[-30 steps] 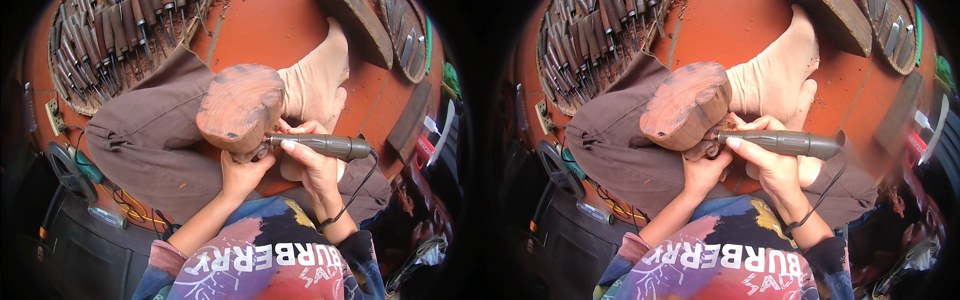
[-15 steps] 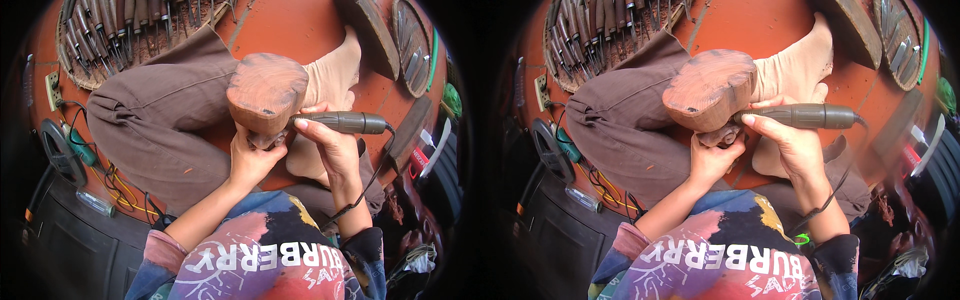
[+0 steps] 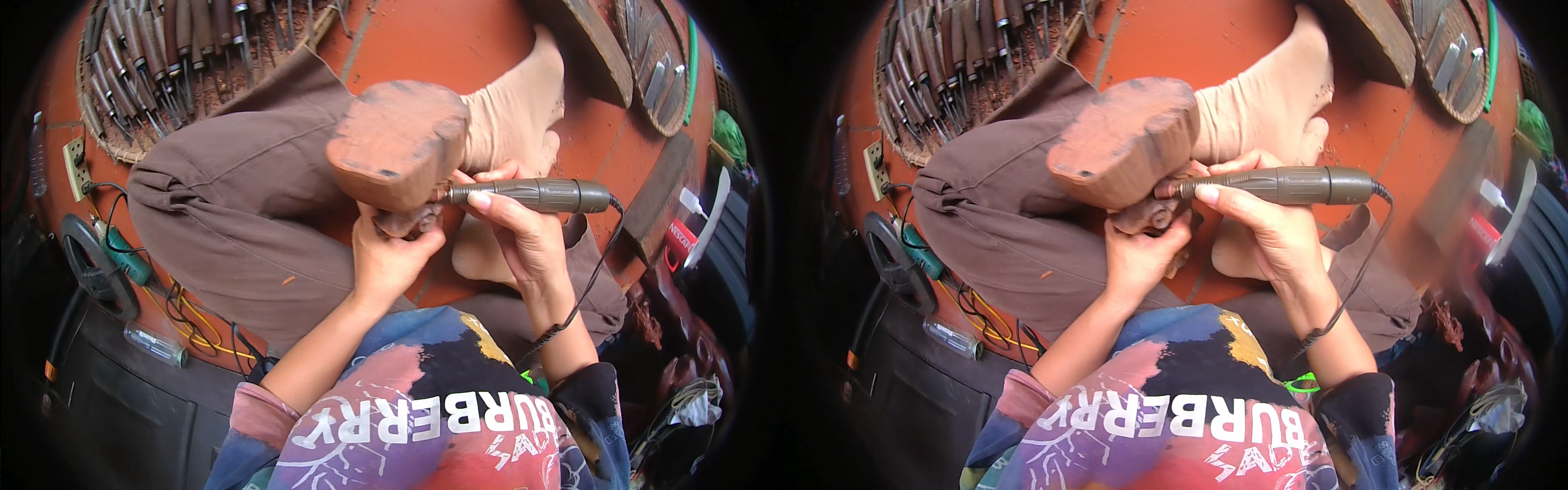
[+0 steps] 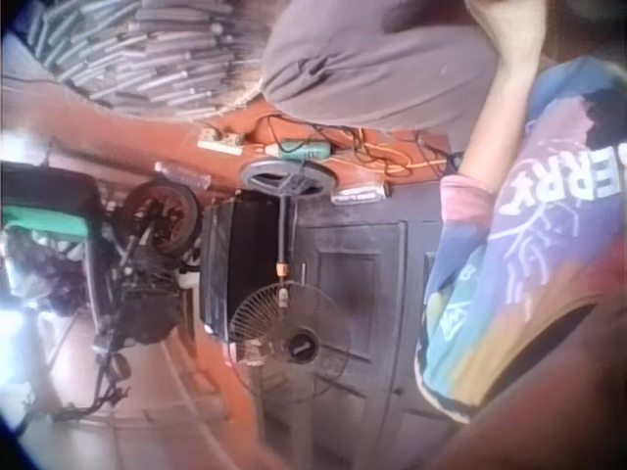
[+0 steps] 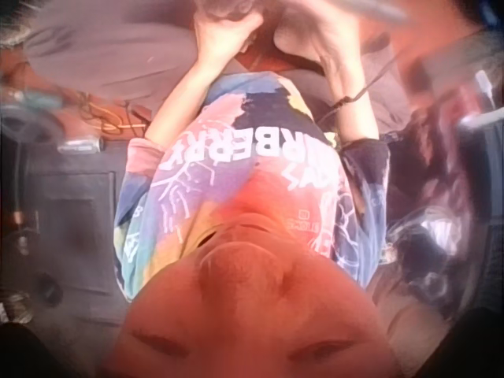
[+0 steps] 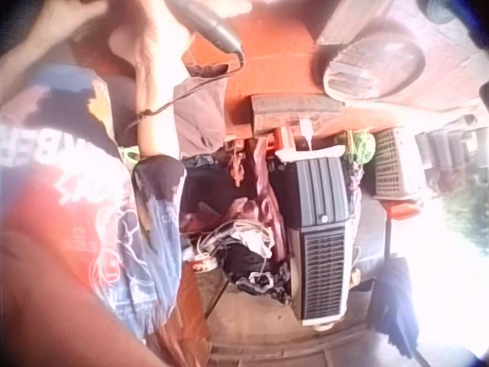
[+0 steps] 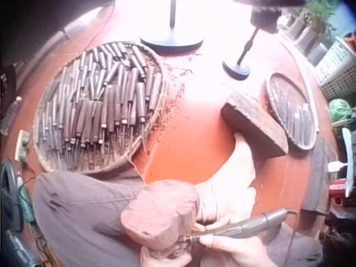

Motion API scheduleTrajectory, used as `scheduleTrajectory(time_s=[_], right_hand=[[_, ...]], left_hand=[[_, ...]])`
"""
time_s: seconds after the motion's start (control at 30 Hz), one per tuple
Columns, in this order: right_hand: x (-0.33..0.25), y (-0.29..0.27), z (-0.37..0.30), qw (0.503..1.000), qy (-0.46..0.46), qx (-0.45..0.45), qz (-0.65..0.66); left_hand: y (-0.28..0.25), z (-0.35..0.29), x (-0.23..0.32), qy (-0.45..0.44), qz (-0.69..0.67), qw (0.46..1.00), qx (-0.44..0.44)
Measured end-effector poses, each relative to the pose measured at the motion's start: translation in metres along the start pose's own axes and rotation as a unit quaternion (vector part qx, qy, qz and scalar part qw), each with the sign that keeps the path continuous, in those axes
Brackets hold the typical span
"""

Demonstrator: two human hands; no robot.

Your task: The person carves a wooden piece using a rotary tool, holding the workpiece with their left hand and operating the tool with their right. They rotate the wood to access different areas and briefly swap the tool to their left hand to adjust a bit before resuming carving.

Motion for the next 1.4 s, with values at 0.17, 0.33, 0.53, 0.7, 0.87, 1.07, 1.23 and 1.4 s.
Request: scheduleTrajectory(time_s=[0.17,0.33,0.53,0.7,0.87,1.07,1.23,1.4], right_hand=[[-0.009,-0.009,-0.02,0.988,-0.112,-0.029,0.106],[-0.024,-0.011,-0.05,0.985,-0.155,-0.021,0.065],[-0.015,-0.007,-0.086,0.985,-0.168,-0.015,0.042],[-0.008,-0.018,-0.092,0.975,-0.21,0.007,-0.075],[-0.01,-0.018,-0.08,0.96,-0.225,0.006,-0.166],[-0.002,-0.017,-0.058,0.961,-0.184,-0.018,-0.205],[0.001,-0.011,-0.05,0.956,-0.168,-0.015,-0.239],[0.002,-0.009,-0.05,0.937,-0.172,0.011,-0.303]], left_hand=[[0.007,-0.004,0.035,0.067,-0.159,0.979,-0.112],[0.0,-0.029,0.052,-0.055,-0.152,0.971,-0.174],[0.013,-0.07,0.032,-0.152,-0.138,0.938,-0.281],[0.018,-0.06,0.0,-0.216,-0.157,0.908,-0.322],[0.016,-0.057,-0.004,-0.226,-0.147,0.911,-0.311],[0.019,-0.055,0.003,-0.226,-0.147,0.903,-0.333],[0.019,-0.055,0.0,-0.2,-0.166,0.901,-0.348],[0.021,-0.054,-0.008,-0.171,-0.187,0.9,-0.355]])
Point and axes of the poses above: each hand's wrist, its own z-axis towards the middle knuckle, its own y-axis out of the palm, x = y × z, the point moved 8 cm from there along z, towards the middle knuckle, and after that the axes turned 11 degrees about -x, right-handed, at the moved point
